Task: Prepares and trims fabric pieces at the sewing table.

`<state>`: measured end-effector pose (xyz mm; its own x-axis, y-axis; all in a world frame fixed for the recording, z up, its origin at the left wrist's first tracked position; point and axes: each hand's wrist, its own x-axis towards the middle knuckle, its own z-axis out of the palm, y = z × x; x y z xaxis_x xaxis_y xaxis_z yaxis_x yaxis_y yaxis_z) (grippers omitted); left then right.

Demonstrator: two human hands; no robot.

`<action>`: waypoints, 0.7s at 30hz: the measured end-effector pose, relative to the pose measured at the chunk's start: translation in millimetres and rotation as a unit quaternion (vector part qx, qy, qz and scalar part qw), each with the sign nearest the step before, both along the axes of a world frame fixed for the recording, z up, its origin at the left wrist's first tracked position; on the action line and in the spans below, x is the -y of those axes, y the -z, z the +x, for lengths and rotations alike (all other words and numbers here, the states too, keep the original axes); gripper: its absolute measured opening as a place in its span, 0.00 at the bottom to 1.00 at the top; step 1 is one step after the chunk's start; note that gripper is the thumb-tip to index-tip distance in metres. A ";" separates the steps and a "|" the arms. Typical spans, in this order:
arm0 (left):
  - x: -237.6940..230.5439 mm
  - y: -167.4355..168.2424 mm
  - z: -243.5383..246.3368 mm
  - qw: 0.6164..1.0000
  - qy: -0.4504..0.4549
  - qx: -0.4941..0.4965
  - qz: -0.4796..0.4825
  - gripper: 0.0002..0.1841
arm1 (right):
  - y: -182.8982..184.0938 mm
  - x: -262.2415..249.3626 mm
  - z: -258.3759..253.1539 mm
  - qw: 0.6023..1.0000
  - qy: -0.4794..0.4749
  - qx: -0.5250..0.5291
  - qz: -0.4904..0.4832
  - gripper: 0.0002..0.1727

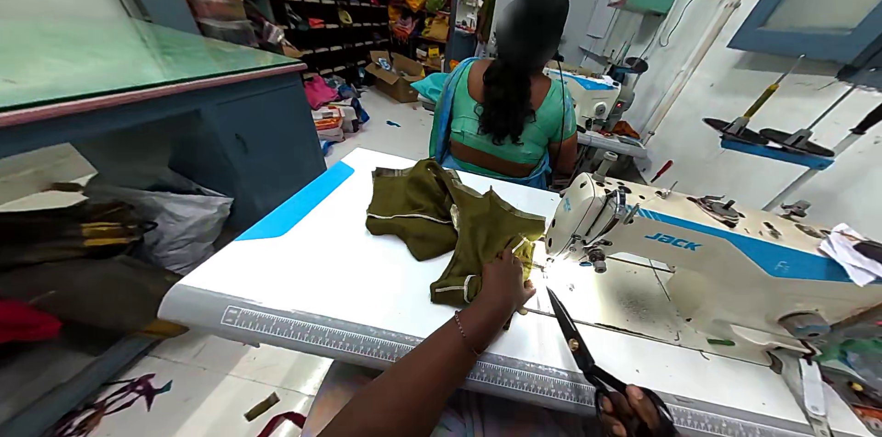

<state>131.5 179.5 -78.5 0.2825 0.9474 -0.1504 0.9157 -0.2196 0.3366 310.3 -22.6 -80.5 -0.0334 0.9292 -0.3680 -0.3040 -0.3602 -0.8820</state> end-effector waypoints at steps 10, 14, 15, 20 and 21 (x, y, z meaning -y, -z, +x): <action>-4.1 2.6 3.3 1.000 -0.006 -0.030 0.001 0.34 | 16.7 -42.1 -39.6 0.999 0.024 -0.011 -0.040 0.26; -5.1 1.5 3.1 0.999 -0.001 -0.035 -0.004 0.35 | 12.7 -44.0 -46.1 0.998 0.025 0.026 -0.050 0.23; -5.2 1.5 2.9 0.999 0.001 -0.036 -0.002 0.35 | 11.8 -44.0 -47.6 0.997 0.024 0.045 -0.053 0.22; -6.4 4.3 -5.2 1.000 0.012 -0.011 0.005 0.33 | 7.1 -40.1 -51.2 0.991 0.000 0.128 -0.050 0.16; -6.4 4.2 -12.2 1.000 0.012 0.010 -0.002 0.31 | 5.8 -36.2 -48.8 0.991 -0.006 0.125 -0.042 0.16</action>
<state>119.3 185.9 -82.7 0.3082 0.9397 -0.1483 0.9031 -0.2401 0.3560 261.5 13.5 -86.3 0.0585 0.8946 -0.4430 -0.0757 -0.4385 -0.8956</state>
